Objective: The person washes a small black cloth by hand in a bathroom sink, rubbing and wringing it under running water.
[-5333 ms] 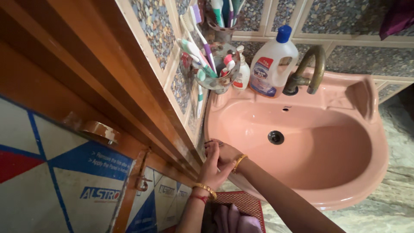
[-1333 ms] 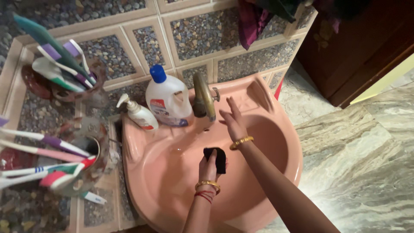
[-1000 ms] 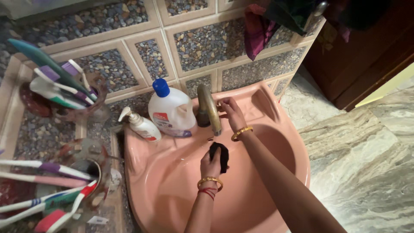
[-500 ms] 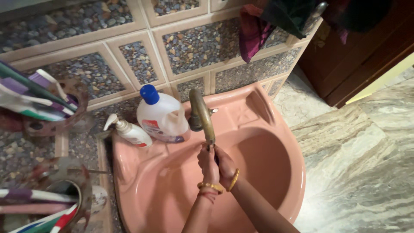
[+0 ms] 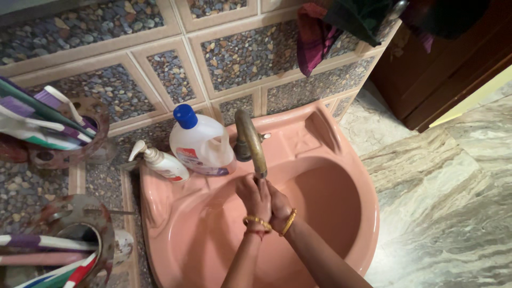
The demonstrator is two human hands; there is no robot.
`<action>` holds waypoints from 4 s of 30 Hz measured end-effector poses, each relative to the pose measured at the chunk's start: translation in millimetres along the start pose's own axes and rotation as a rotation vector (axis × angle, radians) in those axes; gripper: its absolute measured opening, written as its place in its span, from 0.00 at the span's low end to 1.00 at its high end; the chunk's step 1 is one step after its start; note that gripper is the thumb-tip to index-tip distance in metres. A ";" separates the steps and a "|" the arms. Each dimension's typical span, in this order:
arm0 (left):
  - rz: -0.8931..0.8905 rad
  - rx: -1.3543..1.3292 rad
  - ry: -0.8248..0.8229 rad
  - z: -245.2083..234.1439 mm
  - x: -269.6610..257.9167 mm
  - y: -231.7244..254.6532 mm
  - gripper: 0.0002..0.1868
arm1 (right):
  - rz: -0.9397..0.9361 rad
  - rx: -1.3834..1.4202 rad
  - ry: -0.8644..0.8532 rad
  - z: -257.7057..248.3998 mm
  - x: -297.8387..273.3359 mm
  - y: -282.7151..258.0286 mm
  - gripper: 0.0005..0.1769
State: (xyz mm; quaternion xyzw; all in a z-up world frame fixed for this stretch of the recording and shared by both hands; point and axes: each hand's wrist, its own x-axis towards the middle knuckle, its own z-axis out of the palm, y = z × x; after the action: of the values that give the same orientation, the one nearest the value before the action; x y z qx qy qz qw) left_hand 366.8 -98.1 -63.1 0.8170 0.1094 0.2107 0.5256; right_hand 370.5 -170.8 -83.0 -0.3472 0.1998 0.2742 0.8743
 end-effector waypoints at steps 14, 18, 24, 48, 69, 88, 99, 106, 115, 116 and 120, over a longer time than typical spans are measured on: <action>-1.044 -1.090 -0.190 6.0 20.5 -29.9 0.26 | -0.706 -0.974 0.295 11.8 0.1 -70.1 0.15; -1.112 -1.071 -0.309 12.2 22.5 -32.0 0.22 | -0.645 -0.985 0.227 36.7 16.2 -111.5 0.14; -1.166 -1.171 -0.374 5.0 20.5 -22.4 0.14 | -0.624 -1.036 0.269 60.0 44.7 -146.8 0.18; -0.604 -0.514 -0.214 -3.1 -0.9 -24.6 0.25 | 0.066 -0.097 0.158 6.1 -11.0 12.1 0.25; -0.343 -0.394 -0.190 -39.6 -1.4 23.7 0.25 | -0.161 -0.495 0.108 32.0 -9.1 -5.1 0.18; -0.316 0.083 -0.335 -15.8 -21.1 -76.8 0.26 | -0.159 -0.766 0.000 -29.0 8.2 0.8 0.09; -0.307 -0.436 -0.539 -71.6 -65.3 -90.8 0.19 | 0.000 -0.311 -0.065 -46.1 -35.6 -8.8 0.14; -0.206 -0.215 -0.265 -113.8 -64.5 -65.9 0.12 | -0.158 -0.338 -0.123 -48.5 -46.6 -8.7 0.14; -0.155 -0.014 -0.274 -166.8 -69.1 -1.8 0.13 | -0.485 -1.156 -0.485 2.6 -72.0 10.7 0.36; -0.155 0.025 -0.292 -172.5 -69.0 1.4 0.13 | -0.491 -1.249 -0.469 14.3 -78.3 15.4 0.38; -0.062 0.155 -0.363 -204.5 -58.9 4.3 0.16 | -0.580 -1.383 -0.502 46.5 -75.2 50.7 0.27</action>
State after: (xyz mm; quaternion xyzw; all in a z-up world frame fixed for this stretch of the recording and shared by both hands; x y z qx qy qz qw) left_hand 220.4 42.8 0.6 0.8758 0.0540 0.0346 0.4784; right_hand 288.6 -132.2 -36.0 -0.7780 -0.3177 0.1674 0.5156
